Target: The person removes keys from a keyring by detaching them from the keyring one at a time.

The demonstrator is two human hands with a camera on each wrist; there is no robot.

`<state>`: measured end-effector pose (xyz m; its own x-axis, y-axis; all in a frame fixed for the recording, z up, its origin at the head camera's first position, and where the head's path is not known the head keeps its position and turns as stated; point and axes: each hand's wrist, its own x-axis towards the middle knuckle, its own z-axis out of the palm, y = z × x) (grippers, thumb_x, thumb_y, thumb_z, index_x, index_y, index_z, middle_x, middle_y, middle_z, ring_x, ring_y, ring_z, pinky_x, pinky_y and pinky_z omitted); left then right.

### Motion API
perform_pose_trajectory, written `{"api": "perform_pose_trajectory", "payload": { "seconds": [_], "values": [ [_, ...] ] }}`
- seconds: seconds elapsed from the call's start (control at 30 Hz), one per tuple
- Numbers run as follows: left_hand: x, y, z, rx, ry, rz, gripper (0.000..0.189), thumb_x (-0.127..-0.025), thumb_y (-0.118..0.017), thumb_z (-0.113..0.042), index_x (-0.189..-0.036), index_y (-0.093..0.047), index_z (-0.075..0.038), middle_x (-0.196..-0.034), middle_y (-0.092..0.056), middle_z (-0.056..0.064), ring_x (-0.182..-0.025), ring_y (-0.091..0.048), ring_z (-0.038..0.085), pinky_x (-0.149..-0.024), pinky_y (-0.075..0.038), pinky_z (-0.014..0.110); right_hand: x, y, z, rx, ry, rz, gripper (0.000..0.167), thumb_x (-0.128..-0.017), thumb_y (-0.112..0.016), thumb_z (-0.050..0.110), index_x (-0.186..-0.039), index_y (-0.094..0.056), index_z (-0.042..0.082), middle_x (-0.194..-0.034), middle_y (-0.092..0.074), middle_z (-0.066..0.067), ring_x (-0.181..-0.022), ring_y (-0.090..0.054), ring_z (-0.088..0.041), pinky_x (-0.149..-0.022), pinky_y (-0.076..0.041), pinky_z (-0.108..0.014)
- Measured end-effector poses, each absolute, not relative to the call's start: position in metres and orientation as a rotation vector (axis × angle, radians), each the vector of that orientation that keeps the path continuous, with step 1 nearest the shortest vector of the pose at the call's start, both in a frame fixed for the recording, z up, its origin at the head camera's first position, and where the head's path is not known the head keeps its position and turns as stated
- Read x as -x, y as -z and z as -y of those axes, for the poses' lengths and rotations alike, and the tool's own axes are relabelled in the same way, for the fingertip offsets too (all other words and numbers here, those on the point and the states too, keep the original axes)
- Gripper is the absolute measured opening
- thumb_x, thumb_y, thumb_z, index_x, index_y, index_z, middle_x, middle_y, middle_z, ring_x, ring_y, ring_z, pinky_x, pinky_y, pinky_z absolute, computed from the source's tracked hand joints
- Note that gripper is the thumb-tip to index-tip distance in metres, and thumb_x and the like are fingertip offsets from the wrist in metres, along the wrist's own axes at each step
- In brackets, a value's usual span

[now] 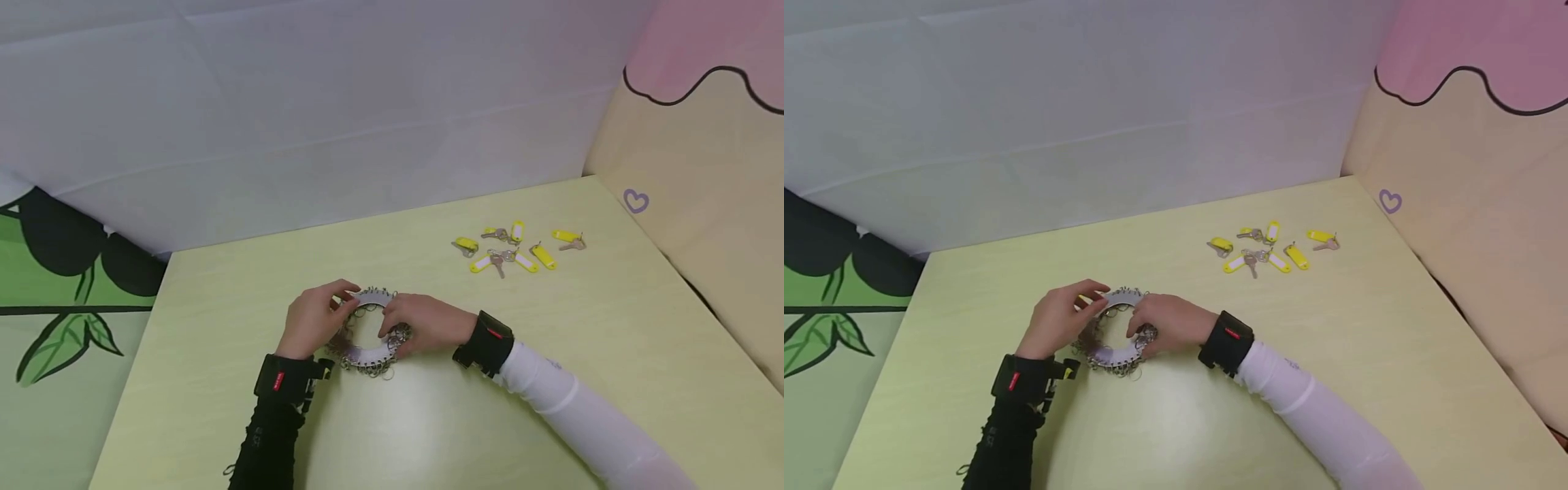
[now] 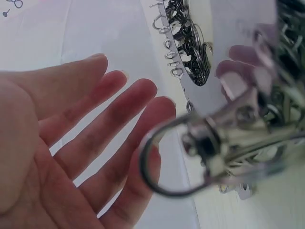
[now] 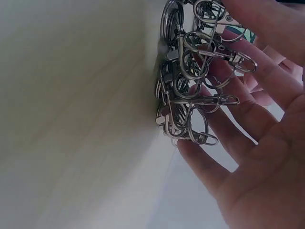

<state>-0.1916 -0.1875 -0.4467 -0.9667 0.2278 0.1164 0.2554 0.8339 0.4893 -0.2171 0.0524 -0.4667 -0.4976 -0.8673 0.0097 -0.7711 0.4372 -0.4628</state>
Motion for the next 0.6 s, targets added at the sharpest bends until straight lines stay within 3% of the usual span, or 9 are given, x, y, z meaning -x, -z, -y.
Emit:
{"api": "perform_pose_trajectory", "payload": {
  "seconds": [0.27,0.6],
  "values": [
    [0.194,0.448,0.184,0.443,0.829,3.0,0.022,-0.098,-0.074,-0.022,-0.119,-0.076,-0.017,-0.1,-0.078,0.003,-0.082,-0.072,0.019,-0.062,-0.051,0.031,0.22,0.465,-0.053,1.398,0.636,-2.445,0.034,-0.084,-0.089,0.029,-0.115,-0.079,0.018,-0.12,-0.069,0.001,-0.115,-0.06,-0.015,-0.101,-0.05,-0.031],
    [0.192,0.447,0.189,0.4,0.789,2.931,0.023,-0.099,-0.073,-0.024,-0.12,-0.075,-0.017,-0.101,-0.077,0.005,-0.085,-0.073,0.023,-0.065,-0.053,0.034,0.229,0.466,-0.066,1.339,0.657,-2.453,0.03,-0.085,-0.088,0.028,-0.112,-0.079,0.018,-0.124,-0.067,-0.002,-0.12,-0.06,-0.018,-0.105,-0.049,-0.034]
  ]
}}
